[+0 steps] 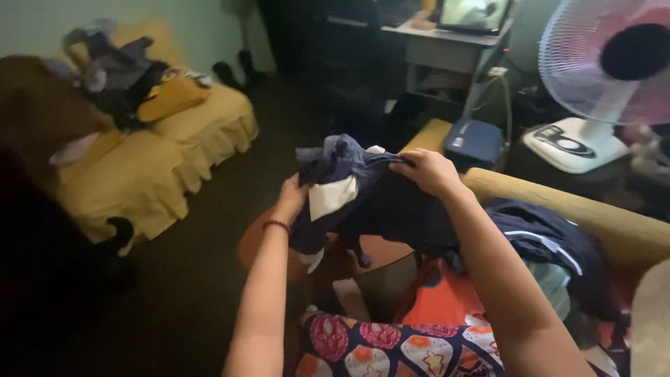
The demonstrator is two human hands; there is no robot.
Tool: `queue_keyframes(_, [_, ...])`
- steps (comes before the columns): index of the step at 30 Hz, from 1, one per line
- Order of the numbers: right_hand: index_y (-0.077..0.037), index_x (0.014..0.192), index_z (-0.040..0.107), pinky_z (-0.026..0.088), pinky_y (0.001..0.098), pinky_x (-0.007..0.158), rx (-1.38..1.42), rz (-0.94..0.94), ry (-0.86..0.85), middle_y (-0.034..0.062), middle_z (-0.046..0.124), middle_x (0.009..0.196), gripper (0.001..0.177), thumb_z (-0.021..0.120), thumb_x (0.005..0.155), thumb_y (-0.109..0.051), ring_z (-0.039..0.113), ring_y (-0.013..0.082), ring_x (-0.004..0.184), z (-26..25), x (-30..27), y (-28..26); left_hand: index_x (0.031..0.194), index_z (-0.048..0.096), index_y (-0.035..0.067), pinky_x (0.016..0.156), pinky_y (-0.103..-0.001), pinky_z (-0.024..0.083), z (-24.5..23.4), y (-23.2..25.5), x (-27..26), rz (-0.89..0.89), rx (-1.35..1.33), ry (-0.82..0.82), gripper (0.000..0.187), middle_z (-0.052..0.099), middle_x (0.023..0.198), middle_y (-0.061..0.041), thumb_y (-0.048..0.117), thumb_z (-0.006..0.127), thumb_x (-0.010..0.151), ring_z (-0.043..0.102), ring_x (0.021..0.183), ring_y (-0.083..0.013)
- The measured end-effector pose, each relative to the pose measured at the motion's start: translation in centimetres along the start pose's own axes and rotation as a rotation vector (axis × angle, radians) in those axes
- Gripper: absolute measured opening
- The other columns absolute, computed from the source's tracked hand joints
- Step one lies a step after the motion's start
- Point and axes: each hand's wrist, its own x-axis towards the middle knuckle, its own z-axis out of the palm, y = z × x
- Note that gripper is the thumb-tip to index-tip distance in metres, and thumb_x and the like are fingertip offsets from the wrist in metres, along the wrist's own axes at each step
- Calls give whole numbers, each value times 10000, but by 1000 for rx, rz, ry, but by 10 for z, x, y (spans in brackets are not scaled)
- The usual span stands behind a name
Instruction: Folding a pair of shorts on an oval table.
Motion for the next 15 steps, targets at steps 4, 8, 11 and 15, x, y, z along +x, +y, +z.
queue_keyframes(4, [-177, 1167, 757, 535, 445, 870, 180, -37, 10, 99, 730, 1130, 446, 585, 976, -541, 674, 346, 1081, 27, 10, -4, 1219, 710, 13, 875, -327, 548, -45, 35, -5, 61, 277, 61, 312, 785, 1090, -134, 150, 682, 940, 713, 973, -158])
queue_keyframes(8, [-192, 1220, 752, 523, 426, 841, 188, 38, 145, 141, 706, 1138, 367, 586, 1016, -447, 671, 352, 1052, 45, 11, 11, 1177, 733, 13, 847, -316, 560, -63, 78, -6, 80, 375, 136, 280, 787, 1036, -134, 192, 689, 967, 730, 922, -138])
queue_keyframes(11, [-177, 1240, 772, 552, 364, 878, 437, 93, 279, 148, 710, 1112, 277, 603, 1083, -331, 716, 285, 1001, 78, 23, 47, 1190, 735, 29, 887, -304, 548, -56, 80, 7, 173, 179, 46, 278, 776, 1076, -108, 172, 667, 962, 705, 968, -136])
queue_keyframes(15, [-129, 1279, 657, 552, 328, 852, 778, -223, -19, 24, 706, 1131, 386, 692, 900, -192, 682, 166, 984, 72, 3, -10, 1170, 730, 40, 909, -299, 548, -2, 112, 3, 287, 96, -218, 252, 757, 1082, -73, 150, 659, 954, 681, 994, -141])
